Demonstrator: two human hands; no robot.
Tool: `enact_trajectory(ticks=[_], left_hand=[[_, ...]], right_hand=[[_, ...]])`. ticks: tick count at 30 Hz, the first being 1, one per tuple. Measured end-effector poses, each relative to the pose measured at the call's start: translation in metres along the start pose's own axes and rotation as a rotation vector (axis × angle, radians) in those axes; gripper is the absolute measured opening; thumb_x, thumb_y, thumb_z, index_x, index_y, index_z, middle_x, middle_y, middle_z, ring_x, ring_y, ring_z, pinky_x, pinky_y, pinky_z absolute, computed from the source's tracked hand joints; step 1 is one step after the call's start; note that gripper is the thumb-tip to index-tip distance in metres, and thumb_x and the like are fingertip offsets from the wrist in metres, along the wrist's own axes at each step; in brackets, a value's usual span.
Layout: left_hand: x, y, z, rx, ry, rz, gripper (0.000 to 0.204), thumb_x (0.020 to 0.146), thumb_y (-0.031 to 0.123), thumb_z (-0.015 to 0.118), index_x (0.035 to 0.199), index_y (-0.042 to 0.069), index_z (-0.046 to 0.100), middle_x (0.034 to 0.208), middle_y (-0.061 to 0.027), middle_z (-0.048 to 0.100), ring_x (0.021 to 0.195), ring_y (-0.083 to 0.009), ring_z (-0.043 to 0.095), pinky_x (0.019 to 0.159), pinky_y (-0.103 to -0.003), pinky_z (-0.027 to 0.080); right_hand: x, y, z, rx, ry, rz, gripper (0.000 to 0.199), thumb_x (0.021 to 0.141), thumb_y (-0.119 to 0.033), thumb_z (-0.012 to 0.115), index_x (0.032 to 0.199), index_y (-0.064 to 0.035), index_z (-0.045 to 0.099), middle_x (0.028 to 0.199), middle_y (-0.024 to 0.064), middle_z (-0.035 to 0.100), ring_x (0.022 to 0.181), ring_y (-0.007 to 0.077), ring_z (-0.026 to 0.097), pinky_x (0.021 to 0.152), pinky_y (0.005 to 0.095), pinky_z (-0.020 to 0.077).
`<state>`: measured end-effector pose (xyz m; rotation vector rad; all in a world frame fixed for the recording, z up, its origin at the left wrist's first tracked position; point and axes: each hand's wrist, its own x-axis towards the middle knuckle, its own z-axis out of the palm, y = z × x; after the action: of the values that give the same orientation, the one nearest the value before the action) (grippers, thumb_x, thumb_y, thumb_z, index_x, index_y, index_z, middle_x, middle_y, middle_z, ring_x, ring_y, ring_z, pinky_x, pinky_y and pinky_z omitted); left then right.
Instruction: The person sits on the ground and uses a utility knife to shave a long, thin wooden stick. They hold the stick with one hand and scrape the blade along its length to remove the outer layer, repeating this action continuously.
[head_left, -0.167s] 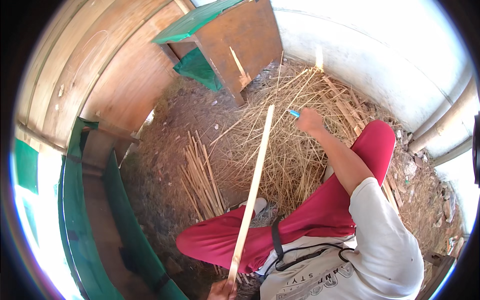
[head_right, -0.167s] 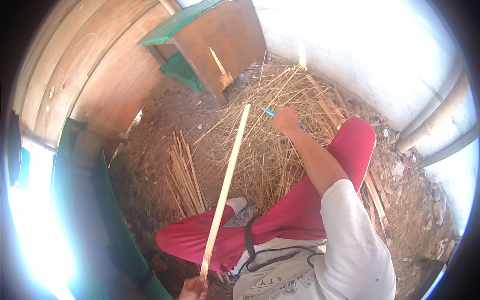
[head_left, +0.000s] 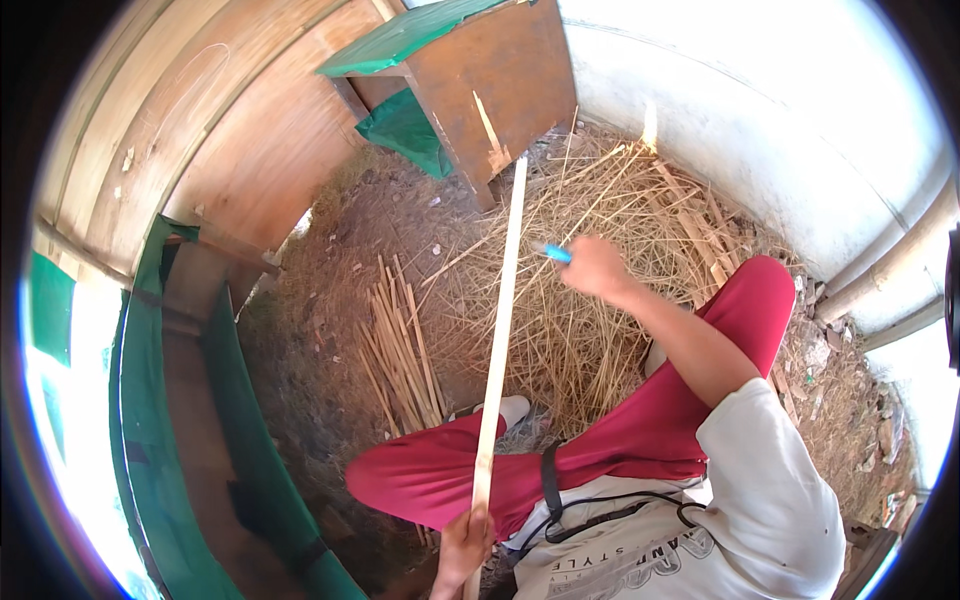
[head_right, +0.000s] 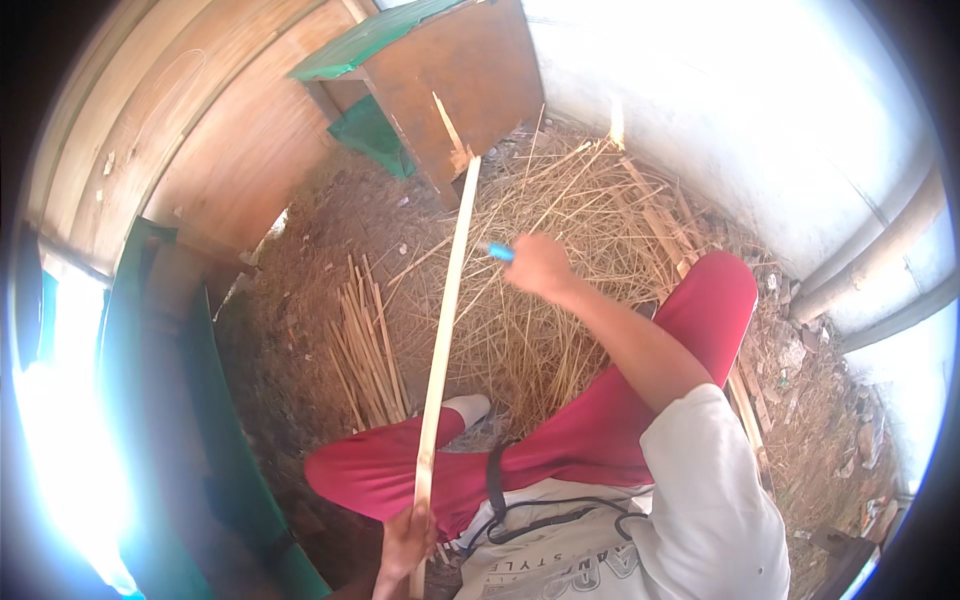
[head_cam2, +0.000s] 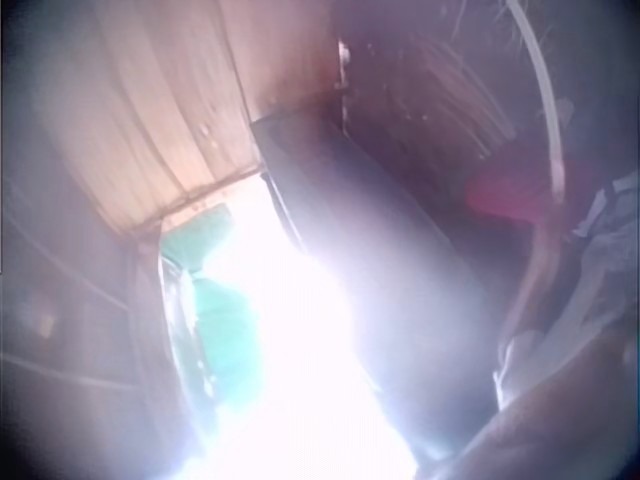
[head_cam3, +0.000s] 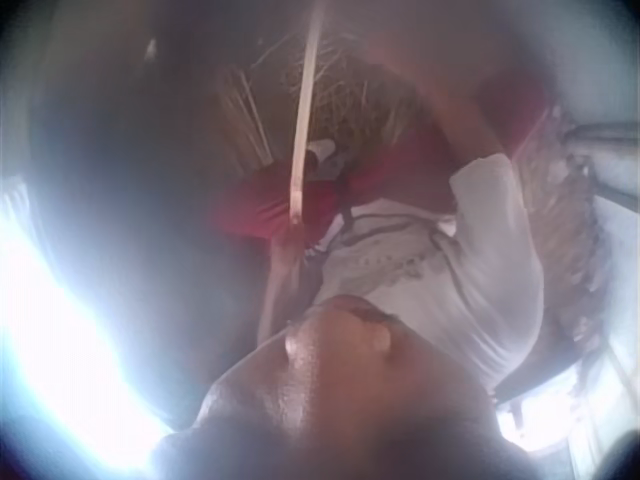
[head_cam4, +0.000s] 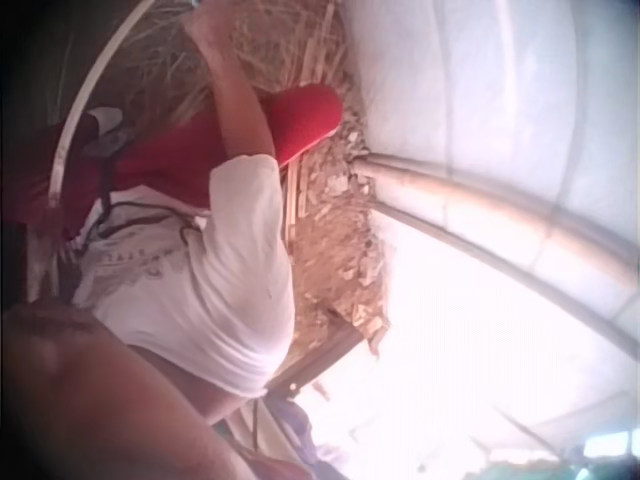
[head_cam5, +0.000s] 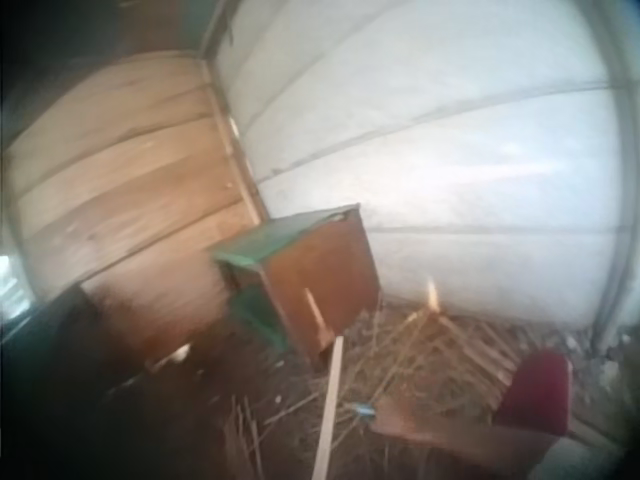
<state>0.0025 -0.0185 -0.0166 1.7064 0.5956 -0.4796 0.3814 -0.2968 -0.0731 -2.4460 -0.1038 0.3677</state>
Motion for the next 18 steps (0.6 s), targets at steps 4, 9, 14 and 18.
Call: enact_trajectory(ticks=[4,9,14,18], left_hand=[[0.061,0.025,0.036,-0.007,0.065,0.153,0.035,0.106,0.028,0.047,0.086,0.002,0.057,0.058,0.0014,0.049,0.047,-0.0054,0.045,0.043,-0.024,0.035],[0.14,0.053,0.072,0.216,0.238,0.492,0.037,0.105,0.027,0.048,0.083,-0.001,0.06,0.056,-0.0029,0.051,0.048,-0.009,0.049,0.045,-0.028,0.038],[0.159,0.075,0.084,0.369,0.295,0.508,0.031,0.103,0.022,0.051,0.088,-0.002,0.064,0.058,-0.0138,0.059,0.052,-0.0234,0.061,0.051,-0.037,0.046],[0.16,0.075,0.093,0.449,0.365,0.616,0.028,0.102,0.02,0.051,0.087,-0.002,0.063,0.063,-0.0221,0.061,0.059,-0.0392,0.064,0.054,-0.046,0.047]], right_hand=[[-0.049,-0.039,0.013,-0.149,-0.08,-0.236,0.018,0.087,-0.018,0.064,0.084,-0.0019,0.072,0.066,0.0107,0.064,0.056,0.0202,0.064,0.051,0.0351,0.0552],[-0.064,-0.028,0.026,-0.249,0.009,-0.418,0.017,0.079,-0.015,0.066,0.077,0.0006,0.071,0.069,0.0184,0.067,0.058,0.0336,0.068,0.055,0.0444,0.0562],[-0.061,-0.022,0.03,-0.303,0.109,-0.432,0.015,0.075,-0.014,0.066,0.069,-0.0002,0.069,0.064,0.0186,0.066,0.059,0.0326,0.068,0.054,0.0432,0.056],[-0.063,-0.021,0.027,-0.313,0.144,-0.39,0.012,0.073,-0.01,0.065,0.067,0.0003,0.068,0.066,0.02,0.066,0.061,0.0342,0.069,0.055,0.0435,0.0556]])
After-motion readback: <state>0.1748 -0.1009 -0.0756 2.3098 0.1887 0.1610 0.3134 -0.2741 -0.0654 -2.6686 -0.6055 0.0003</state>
